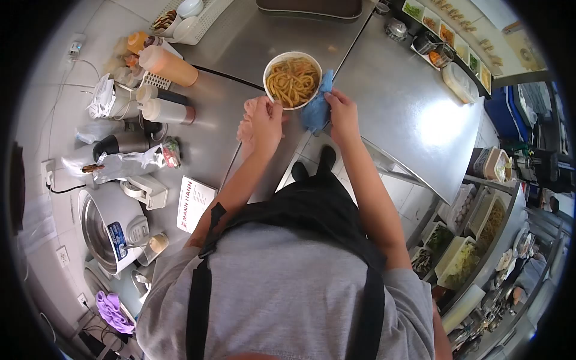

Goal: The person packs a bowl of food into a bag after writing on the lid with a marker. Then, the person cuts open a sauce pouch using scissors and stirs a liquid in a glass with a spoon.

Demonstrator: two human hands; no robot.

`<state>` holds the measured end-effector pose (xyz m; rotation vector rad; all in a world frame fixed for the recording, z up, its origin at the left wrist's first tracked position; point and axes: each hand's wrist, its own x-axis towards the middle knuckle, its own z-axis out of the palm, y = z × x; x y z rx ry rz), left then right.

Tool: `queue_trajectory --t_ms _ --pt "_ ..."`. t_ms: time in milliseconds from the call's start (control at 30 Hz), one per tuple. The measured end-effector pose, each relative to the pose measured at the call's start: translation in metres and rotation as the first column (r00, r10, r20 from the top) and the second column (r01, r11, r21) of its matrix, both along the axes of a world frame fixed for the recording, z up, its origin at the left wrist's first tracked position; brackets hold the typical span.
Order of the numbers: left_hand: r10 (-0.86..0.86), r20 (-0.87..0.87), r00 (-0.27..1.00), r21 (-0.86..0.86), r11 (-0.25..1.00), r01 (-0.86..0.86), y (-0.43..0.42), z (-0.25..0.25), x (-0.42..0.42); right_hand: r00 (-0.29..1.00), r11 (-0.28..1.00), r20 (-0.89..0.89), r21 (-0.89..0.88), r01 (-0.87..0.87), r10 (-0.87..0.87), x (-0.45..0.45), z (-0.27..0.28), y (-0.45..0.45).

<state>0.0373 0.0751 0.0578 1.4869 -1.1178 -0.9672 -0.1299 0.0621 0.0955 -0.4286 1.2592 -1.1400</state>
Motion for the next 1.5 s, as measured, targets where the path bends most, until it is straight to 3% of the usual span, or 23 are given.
queue_trajectory --t_ms 33,133,233,333,400,500,533,567,667,733,833,867,900,967,1000,1033,1100,1200,1333,1367,1433,1467,1500 --pt "0.020 -0.058 0.998 0.005 1.000 -0.020 -0.003 0.006 -0.001 0.999 1.000 0.024 -0.001 -0.029 0.029 -0.004 0.006 -0.003" --pt "0.051 0.071 0.996 0.081 0.995 -0.057 -0.012 -0.007 0.015 0.955 0.991 0.292 -0.134 -0.020 0.058 -0.024 0.016 0.009" --pt "0.000 -0.160 0.987 0.144 0.989 0.023 0.002 0.034 0.024 0.926 0.986 0.375 -0.130 0.103 -0.047 -0.067 0.027 0.030" --pt "-0.035 -0.204 0.978 0.170 0.983 0.070 0.027 0.121 0.030 0.950 0.982 0.280 -0.090 0.167 -0.136 -0.117 0.032 0.049" --pt "-0.139 0.243 0.960 -0.026 0.988 0.149 0.038 0.156 0.047 0.962 0.983 0.236 -0.082 0.163 -0.139 -0.139 0.038 0.056" --pt "-0.214 0.183 0.960 -0.014 0.975 0.220 0.049 0.211 0.056 0.968 0.992 0.219 -0.004 0.127 -0.123 -0.176 0.016 0.064" --pt "-0.225 0.162 0.961 0.006 0.974 0.227 0.051 0.230 0.054 0.967 0.989 0.218 0.098 0.112 -0.131 -0.169 0.027 0.058" --pt "-0.251 0.125 0.960 -0.064 0.963 0.261 0.054 0.234 0.057 0.966 0.997 0.247 -0.022 0.079 -0.072 -0.157 0.040 0.059" --pt "-0.169 0.003 0.986 -0.102 0.980 0.169 0.064 0.250 0.047 0.989 0.996 0.136 -0.060 0.060 -0.052 -0.199 -0.014 0.062" --pt "-0.141 0.009 0.990 -0.113 0.983 0.141 0.070 0.257 0.046 0.988 0.973 0.035 -0.180 -0.142 0.151 -0.175 0.019 0.046" --pt "-0.139 -0.026 0.990 -0.187 0.974 0.131 0.072 0.260 0.040 0.982 0.919 0.072 -0.368 -0.138 0.176 -0.196 0.000 0.032" --pt "-0.137 -0.028 0.990 -0.207 0.970 0.129 0.073 0.259 0.039 0.995 0.997 0.097 -0.074 -0.029 0.036 -0.204 -0.007 0.027" --pt "-0.135 -0.029 0.990 -0.214 0.969 0.126 0.075 0.259 0.037 0.983 0.968 0.110 0.219 0.122 -0.149 -0.209 -0.010 0.022" --pt "-0.131 -0.025 0.991 -0.219 0.968 0.122 0.076 0.259 0.035 0.977 0.939 0.155 0.333 0.090 -0.149 -0.156 0.088 0.014" --pt "-0.125 -0.023 0.992 -0.222 0.968 0.117 0.076 0.257 0.033 0.974 0.991 0.222 0.135 0.012 -0.042 -0.185 0.064 0.025" --pt "-0.122 -0.019 0.992 -0.220 0.969 0.115 0.076 0.258 0.030 0.986 0.964 0.056 0.225 0.143 -0.159 -0.171 0.070 0.016" --pt "-0.118 -0.007 0.993 -0.217 0.969 0.114 0.073 0.257 0.027 0.986 0.999 0.166 -0.051 0.002 0.006 -0.193 0.049 0.012" --pt "-0.130 0.018 0.991 -0.215 0.968 0.130 0.065 0.251 0.022 0.982 0.999 0.188 -0.050 -0.020 0.029 -0.196 0.047 0.004" --pt "-0.202 0.254 0.946 -0.087 0.969 0.230 0.039 0.233 0.018 0.980 0.978 0.078 0.119 0.173 -0.183 -0.185 0.064 -0.009" --pt "-0.170 0.259 0.951 -0.072 0.978 0.195 0.034 0.213 0.014 0.975 0.999 0.223 -0.024 0.024 -0.018 -0.206 0.048 -0.008" --pt "-0.157 0.169 0.973 0.020 0.988 0.156 0.016 0.175 -0.002 0.967 0.975 -0.138 0.033 0.221 -0.215 -0.199 0.050 -0.023" --pt "-0.140 0.207 0.968 -0.038 0.988 0.151 0.004 0.128 -0.002 0.953 0.991 -0.275 -0.084 0.104 -0.123 -0.213 0.040 -0.031" --pt "-0.113 0.377 0.919 -0.025 0.991 0.132 -0.005 0.101 -0.009 0.902 0.986 -0.420 -0.165 0.032 -0.099 -0.212 0.047 -0.036"
